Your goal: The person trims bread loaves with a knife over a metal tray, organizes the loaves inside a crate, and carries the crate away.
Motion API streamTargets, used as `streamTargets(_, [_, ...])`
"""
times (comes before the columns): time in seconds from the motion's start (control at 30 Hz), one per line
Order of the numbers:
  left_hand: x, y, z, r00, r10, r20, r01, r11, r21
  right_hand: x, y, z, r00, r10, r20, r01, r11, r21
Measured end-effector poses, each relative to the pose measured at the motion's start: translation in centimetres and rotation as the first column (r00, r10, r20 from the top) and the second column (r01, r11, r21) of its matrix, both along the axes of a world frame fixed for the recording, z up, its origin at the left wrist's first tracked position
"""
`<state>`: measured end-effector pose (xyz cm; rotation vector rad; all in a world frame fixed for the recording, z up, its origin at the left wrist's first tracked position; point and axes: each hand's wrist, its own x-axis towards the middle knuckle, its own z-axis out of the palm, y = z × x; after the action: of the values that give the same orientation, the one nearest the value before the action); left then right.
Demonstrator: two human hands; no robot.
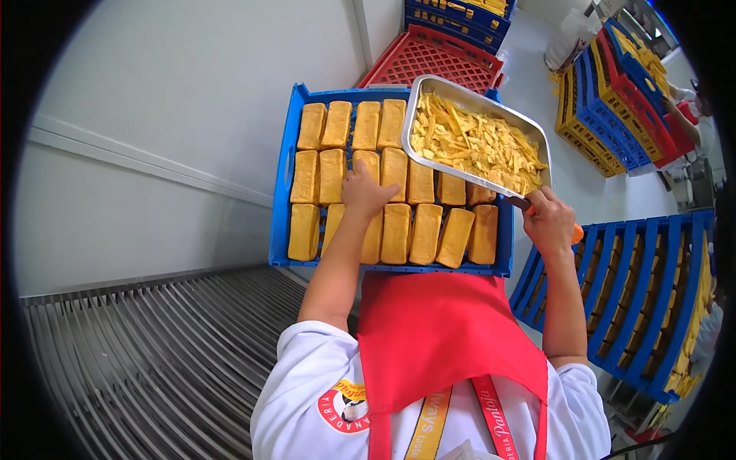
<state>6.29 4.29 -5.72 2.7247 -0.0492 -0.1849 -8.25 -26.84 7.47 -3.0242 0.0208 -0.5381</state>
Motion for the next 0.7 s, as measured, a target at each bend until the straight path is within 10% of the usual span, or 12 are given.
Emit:
streamTargets(0.17, [0.9, -3.0, 3.2, 0.939, 0.221, -0.263, -0.201, 0.974, 0.1, -1.7, 0.3, -1.5, 1.0, 0.03, -0.005, -0.029, 0.998, 0.047])
streamTargets(0.53, [1.8, -3.7, 1.7, 0.911, 0.201, -0.36, -0.069, 0.935, 0.347, -2.8, 0.8, -2.7, 0.999, 0.045, -0.024, -0.043, 0.996, 0.073])
streamTargets(0.63, [1.9, -3.2, 1.7, 0.926, 0.204, -0.318, -0.12, 0.957, 0.263, -1.8, 0.5, -2.5, 0.998, 0.056, 0.01, -0.057, 0.995, 0.078])
streamTargets(0.7, [2.0, -1.4, 1.3, 0.928, 0.255, -0.273, -0.315, 0.927, -0.205, -0.7, 0.4, -2.3, 0.999, 0.047, -0.007, -0.046, 0.998, 0.044])
